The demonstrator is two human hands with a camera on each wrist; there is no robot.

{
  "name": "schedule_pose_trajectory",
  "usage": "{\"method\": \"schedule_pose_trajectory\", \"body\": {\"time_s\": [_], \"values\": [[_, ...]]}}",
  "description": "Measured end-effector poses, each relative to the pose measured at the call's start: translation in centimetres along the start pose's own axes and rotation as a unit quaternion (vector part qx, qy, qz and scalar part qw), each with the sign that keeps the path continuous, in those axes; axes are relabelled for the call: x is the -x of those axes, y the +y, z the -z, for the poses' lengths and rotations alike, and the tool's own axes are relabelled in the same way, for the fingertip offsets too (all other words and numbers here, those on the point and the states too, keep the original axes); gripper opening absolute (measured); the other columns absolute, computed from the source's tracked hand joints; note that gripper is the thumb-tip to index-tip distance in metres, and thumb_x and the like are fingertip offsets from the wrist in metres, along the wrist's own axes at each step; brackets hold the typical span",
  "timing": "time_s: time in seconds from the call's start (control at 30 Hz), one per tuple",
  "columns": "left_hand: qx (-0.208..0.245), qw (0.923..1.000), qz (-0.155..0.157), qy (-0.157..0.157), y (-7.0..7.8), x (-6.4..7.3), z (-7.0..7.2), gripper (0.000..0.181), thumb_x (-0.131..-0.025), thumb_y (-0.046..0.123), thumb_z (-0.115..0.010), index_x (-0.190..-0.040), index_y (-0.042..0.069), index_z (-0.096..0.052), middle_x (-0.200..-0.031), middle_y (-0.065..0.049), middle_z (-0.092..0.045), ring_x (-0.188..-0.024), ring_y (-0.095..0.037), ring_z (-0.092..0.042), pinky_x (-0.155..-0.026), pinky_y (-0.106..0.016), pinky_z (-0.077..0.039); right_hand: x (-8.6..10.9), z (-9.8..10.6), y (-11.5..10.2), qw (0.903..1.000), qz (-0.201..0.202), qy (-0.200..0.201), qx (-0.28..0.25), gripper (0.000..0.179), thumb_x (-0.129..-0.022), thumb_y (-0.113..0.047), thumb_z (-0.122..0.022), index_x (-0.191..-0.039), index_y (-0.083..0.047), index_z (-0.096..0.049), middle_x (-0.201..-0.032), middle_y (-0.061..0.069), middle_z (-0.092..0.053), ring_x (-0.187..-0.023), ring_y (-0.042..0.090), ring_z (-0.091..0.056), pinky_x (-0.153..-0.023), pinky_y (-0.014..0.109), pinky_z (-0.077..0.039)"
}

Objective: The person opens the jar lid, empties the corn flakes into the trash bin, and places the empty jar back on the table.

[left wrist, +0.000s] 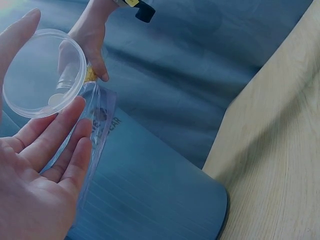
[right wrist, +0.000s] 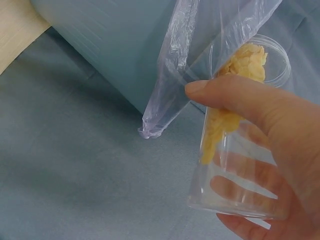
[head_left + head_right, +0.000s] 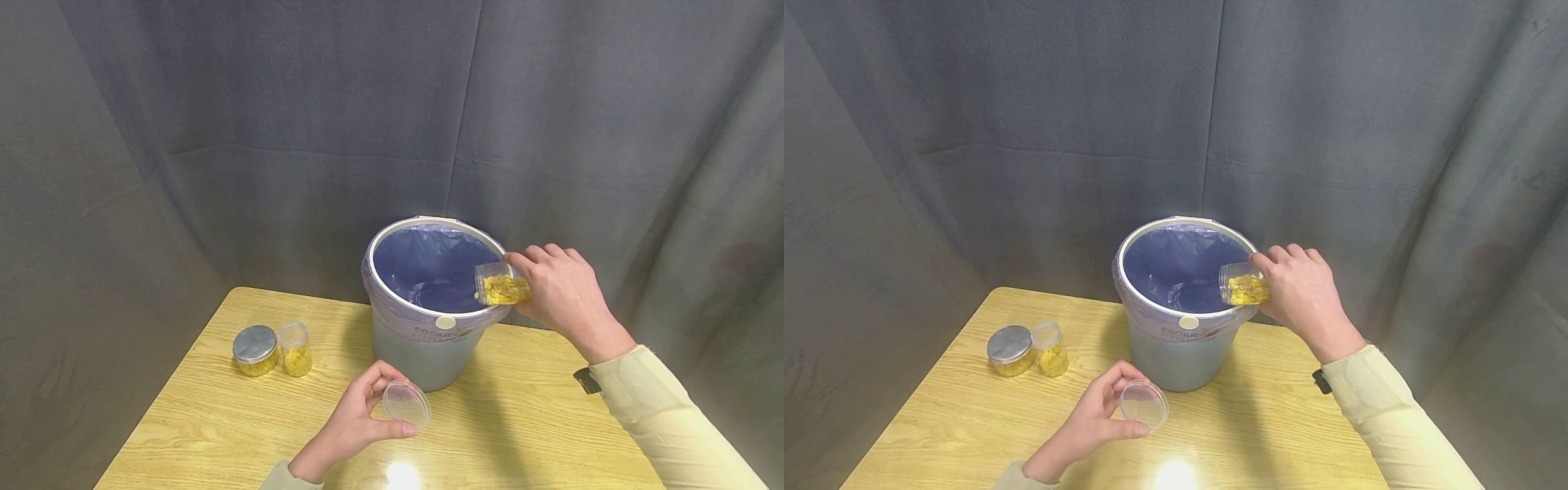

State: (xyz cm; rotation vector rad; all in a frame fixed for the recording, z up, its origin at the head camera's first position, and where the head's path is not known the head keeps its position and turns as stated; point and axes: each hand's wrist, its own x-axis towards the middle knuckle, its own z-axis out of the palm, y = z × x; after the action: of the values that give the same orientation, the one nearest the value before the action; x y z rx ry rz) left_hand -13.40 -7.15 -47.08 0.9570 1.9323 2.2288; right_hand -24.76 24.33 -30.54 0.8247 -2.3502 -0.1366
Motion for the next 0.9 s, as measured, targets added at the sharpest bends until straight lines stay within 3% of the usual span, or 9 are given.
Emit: {"method": "schedule_pose_trajectory", "body": {"time_s": [0.4,0.7,0.9], "values": [[0.003,1.0,-0.005,-0.003,0.03,0.02,0.07,0.048,-0.081,0.003,-0.084,-0.116,-0.001,-0.053,-0.115,-0.017,-0.071,-0.111,-0.029,-0.064,-0.106,-0.039,-0.042,0.0,0.08,-0.09,1.0,0.001,0.001,0.002,0.066,-0.048,-0.01,-0.092,-0.111,-0.009,-0.071,-0.093,0.01,-0.069,-0.083,0.037,-0.061,-0.066,0.049,-0.047],[0.005,0.9999,0.012,-0.004,0.1,0.06,0.01,0.05,-0.08,0.006,-0.085,-0.117,0.0,-0.053,-0.116,-0.015,-0.071,-0.112,-0.043,-0.061,-0.107,-0.039,-0.042,-0.06,0.1,-0.13,1.0,0.002,-0.002,0.007,0.065,-0.049,-0.01,-0.09,-0.111,-0.009,-0.071,-0.093,0.01,-0.068,-0.083,0.036,-0.06,-0.066,0.049,-0.047],[0.006,0.9999,0.011,-0.007,0.09,0.11,0.04,0.049,-0.081,0.006,-0.085,-0.117,0.001,-0.053,-0.117,-0.014,-0.071,-0.113,-0.039,-0.062,-0.107,-0.039,-0.042,-0.04,0.09,-0.09,1.0,0.001,0.0,0.006,0.065,-0.049,-0.01,-0.091,-0.111,-0.009,-0.071,-0.092,0.01,-0.068,-0.082,0.036,-0.06,-0.065,0.049,-0.047]]}}
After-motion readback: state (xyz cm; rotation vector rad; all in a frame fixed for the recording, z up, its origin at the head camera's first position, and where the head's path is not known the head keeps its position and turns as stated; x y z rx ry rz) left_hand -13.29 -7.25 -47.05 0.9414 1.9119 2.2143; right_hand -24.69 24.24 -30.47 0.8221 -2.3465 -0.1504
